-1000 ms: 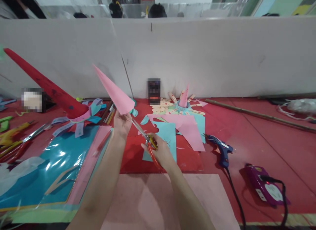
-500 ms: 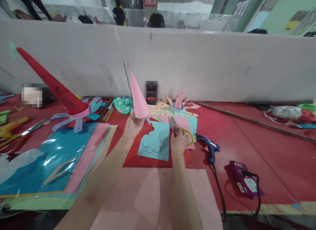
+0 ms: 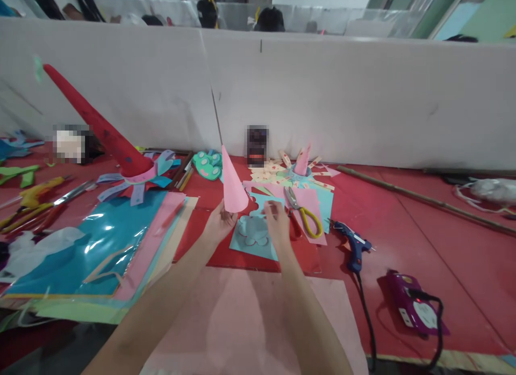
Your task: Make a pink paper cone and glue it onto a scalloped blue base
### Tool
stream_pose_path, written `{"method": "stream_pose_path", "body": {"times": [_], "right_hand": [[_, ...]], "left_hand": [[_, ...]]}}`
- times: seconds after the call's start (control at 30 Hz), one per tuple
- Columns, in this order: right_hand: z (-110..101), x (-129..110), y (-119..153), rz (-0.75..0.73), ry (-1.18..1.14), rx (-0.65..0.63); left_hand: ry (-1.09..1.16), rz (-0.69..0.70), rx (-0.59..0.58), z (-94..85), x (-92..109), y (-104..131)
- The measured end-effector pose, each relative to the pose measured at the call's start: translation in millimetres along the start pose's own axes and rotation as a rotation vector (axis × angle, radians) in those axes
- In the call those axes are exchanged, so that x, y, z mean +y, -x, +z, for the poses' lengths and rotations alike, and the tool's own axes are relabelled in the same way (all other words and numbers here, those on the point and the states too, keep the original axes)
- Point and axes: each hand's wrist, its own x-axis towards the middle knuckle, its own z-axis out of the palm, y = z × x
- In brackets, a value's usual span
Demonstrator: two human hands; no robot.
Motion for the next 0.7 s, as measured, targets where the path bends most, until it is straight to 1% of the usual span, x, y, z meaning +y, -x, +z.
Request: {"method": "stream_pose_path", "body": {"times": [0.03, 0.07, 0.13, 0.27, 0.37, 0.47, 0.57, 0.7], "right_hand": [[8, -1, 3, 0.087, -0.161, -0.128], [16, 0, 7, 0.167, -0.286, -0.216], [25, 3, 13, 0.271, -0.471, -0.273], [26, 10, 15, 0.350, -0.599, -0.267], [25, 9, 14, 0.497, -0.792, -0.257], [28, 4, 18, 0.633, -0.873, -0.315], [30, -1, 23, 0.650, -0.857, -0.354], [31, -4, 25, 0.636, -0.841, -0.311]], "left_hand": [[-0.013, -0.013, 0.005, -1.7, -2, 0], [-0.027, -0.025, 0.011, -3.2, -4, -1], [-0.056, -0.050, 0.021, -5.2, -8, -2], [-0.124, -0.084, 0.017, -8.0, -14, -4], [-0.160, -0.063, 0.027, -9.7, -14, -6], [-0.136, -0.034, 0.075, -10.3, -12, -7], [-0.123, -0.015, 0.106, -9.0, -9, -7], [-0.139, -0.010, 0.121, -8.0, -8, -5]]}}
